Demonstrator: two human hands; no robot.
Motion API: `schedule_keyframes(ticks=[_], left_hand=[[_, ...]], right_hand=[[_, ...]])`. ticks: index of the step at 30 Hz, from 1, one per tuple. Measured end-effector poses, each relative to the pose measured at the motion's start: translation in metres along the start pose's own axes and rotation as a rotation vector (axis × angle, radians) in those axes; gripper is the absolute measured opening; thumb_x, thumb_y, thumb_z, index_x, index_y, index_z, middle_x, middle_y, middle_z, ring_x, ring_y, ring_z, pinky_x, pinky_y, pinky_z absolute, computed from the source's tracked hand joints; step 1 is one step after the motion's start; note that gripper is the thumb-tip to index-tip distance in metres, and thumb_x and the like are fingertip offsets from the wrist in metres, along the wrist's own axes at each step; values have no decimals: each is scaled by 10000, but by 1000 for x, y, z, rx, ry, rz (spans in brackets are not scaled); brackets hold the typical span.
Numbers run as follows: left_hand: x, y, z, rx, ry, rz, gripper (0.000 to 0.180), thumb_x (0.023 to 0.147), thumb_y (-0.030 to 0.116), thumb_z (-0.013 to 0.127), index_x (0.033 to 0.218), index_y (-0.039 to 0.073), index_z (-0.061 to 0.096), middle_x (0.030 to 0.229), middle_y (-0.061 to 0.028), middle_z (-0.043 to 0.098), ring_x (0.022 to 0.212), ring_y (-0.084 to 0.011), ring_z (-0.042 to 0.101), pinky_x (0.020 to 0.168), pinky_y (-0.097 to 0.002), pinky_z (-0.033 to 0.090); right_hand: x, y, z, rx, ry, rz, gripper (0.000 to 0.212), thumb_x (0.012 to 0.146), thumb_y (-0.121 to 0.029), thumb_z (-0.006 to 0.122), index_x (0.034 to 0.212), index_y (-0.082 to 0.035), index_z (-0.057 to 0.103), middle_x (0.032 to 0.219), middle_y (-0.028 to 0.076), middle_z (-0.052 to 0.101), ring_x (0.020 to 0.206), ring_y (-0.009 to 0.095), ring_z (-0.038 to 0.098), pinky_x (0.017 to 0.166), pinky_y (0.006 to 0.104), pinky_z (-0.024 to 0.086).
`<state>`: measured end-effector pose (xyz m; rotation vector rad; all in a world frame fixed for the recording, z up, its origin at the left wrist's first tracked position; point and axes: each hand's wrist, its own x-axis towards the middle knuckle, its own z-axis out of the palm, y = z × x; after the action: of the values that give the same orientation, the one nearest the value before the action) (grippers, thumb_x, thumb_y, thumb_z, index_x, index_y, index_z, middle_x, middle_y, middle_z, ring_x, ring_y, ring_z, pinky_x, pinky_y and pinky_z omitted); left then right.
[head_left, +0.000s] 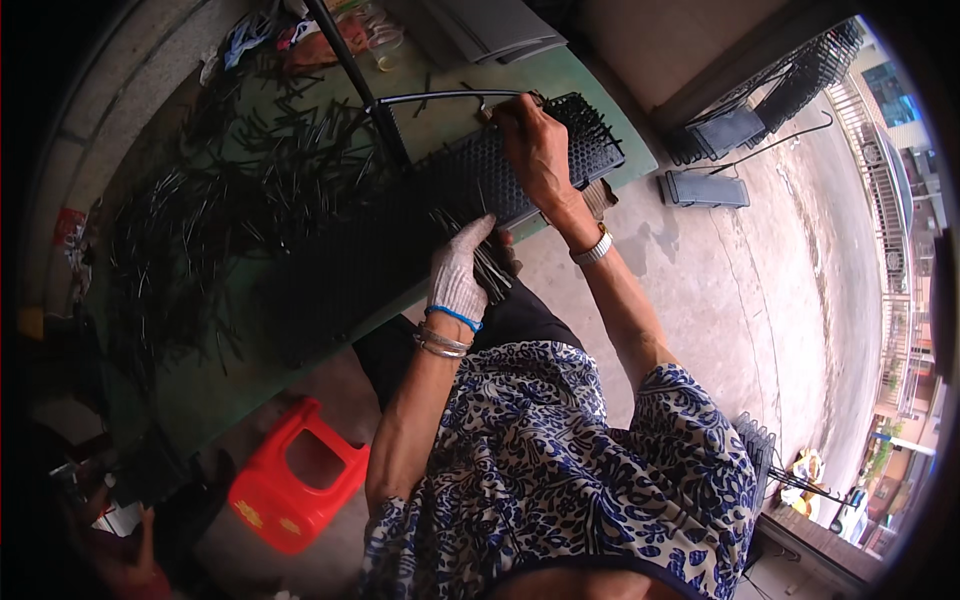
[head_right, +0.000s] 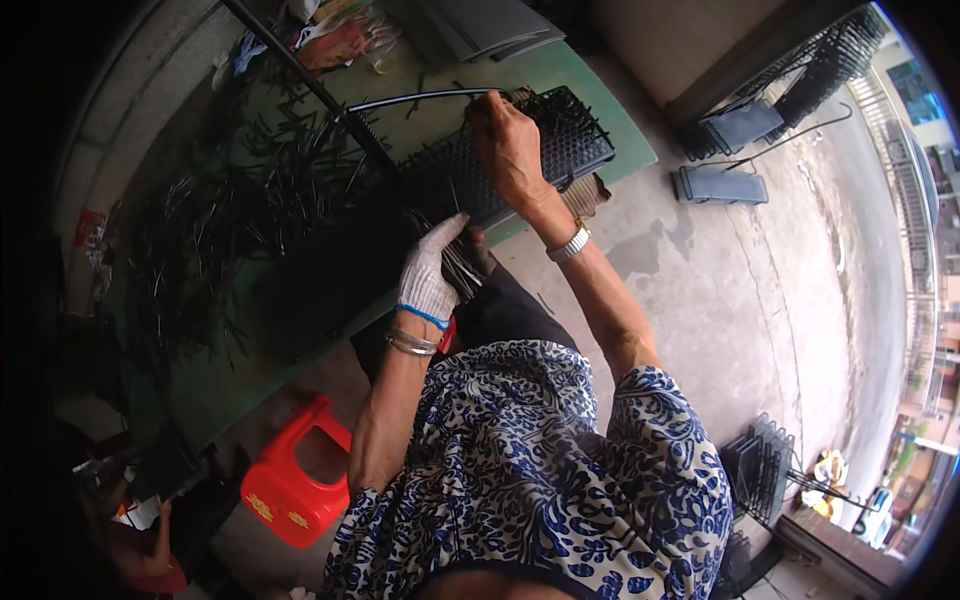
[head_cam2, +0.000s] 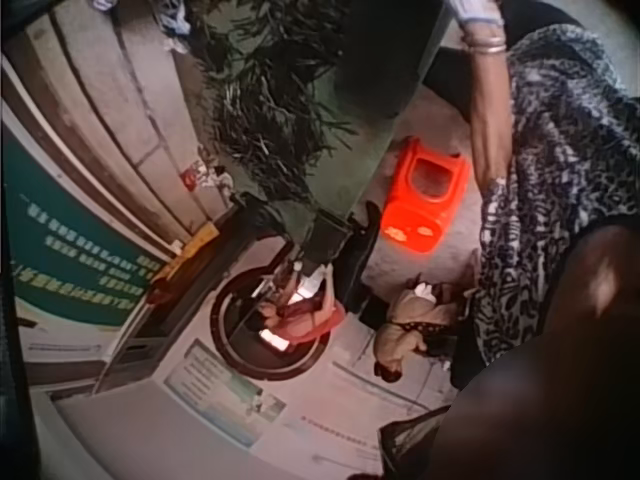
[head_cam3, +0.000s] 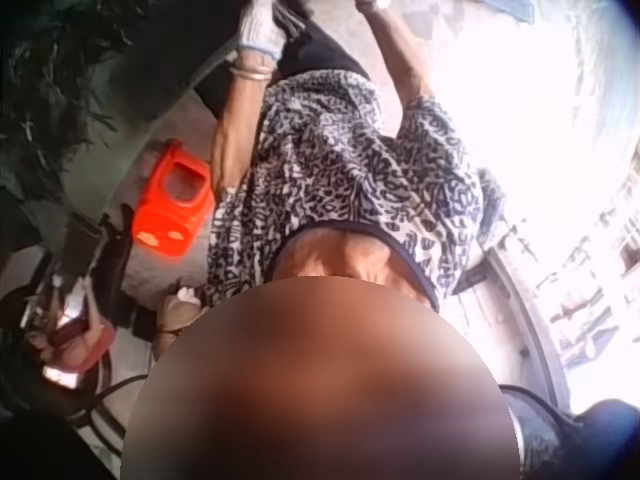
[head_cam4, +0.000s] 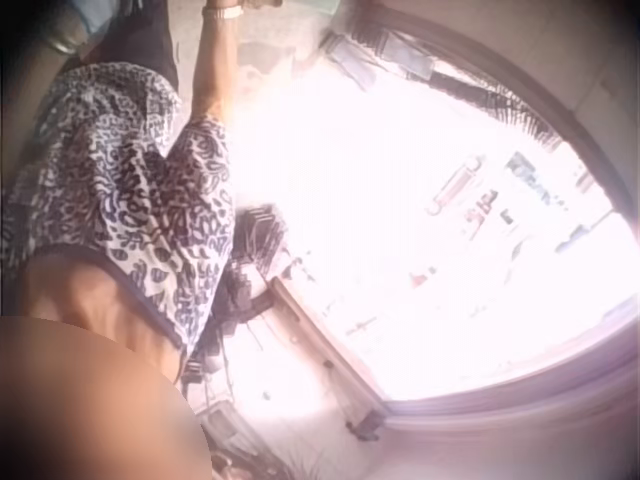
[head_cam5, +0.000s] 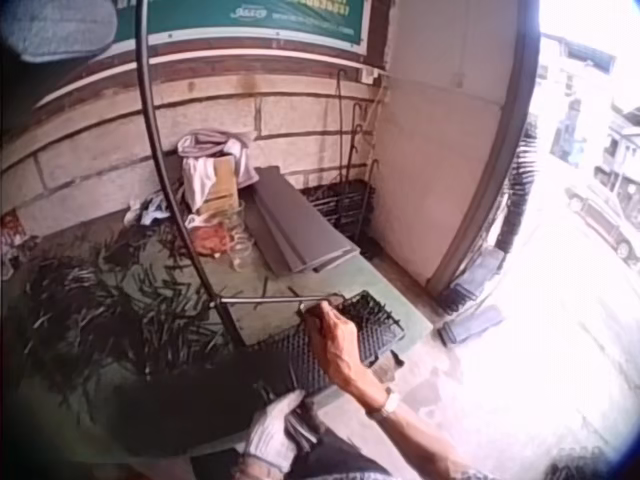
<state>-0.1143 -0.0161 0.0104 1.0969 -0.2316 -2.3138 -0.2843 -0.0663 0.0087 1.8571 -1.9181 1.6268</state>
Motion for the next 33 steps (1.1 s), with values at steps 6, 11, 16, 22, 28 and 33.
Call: schedule_keyframes(ticks=[6, 11, 16, 22, 28, 33], left_hand=[[-1, -1, -2, 32, -18, 12, 166, 871, 219, 647, 812, 67, 618, 696, -62, 637, 531, -171, 591, 509, -314, 522], [-3, -1, -3, 61, -28, 22, 195, 876, 229, 641, 797, 52, 621, 688, -67, 637, 521, -170, 586, 501, -301, 518], [1, -2, -8, 66, -42, 10, 188, 877, 208, 637, 844, 23, 640, 719, -95, 657, 545, -198, 623, 507, -324, 530], [0, -2, -3, 114, -41, 30, 209, 872, 231, 641, 821, 29, 647, 703, -82, 658, 494, -168, 591, 486, -285, 514], [0, -2, 3, 100, -28, 51, 173, 862, 195, 647, 833, 24, 644, 708, -93, 660, 491, -175, 590, 470, -292, 513], [-3, 3, 7, 91, -7, 60, 150, 851, 164, 651, 856, 14, 649, 722, -107, 666, 504, -191, 603, 476, -300, 522]], right_hand=[[0, 1, 3, 22, -9, 18, 89, 885, -55, 596, 963, -13, 605, 698, 97, 619, 544, 133, 583, 508, 275, 454], [-6, 5, 7, -3, -29, 41, 90, 865, -90, 605, 937, -38, 594, 736, 141, 618, 616, 267, 607, 546, 357, 470], [-5, 5, 9, -190, -115, 45, 134, 852, -206, 616, 929, -97, 606, 773, 152, 605, 692, 349, 618, 569, 431, 480], [5, -2, -2, -269, -165, -46, 128, 838, -225, 618, 892, -110, 635, 829, 131, 578, 754, 320, 604, 605, 420, 479], [5, 3, -5, -261, -277, -76, 159, 839, -252, 611, 890, -104, 641, 816, 142, 571, 737, 326, 591, 612, 424, 484], [-4, 6, -7, -300, -242, -15, 219, 853, -292, 613, 895, -80, 648, 805, 161, 610, 727, 355, 594, 604, 422, 484]])
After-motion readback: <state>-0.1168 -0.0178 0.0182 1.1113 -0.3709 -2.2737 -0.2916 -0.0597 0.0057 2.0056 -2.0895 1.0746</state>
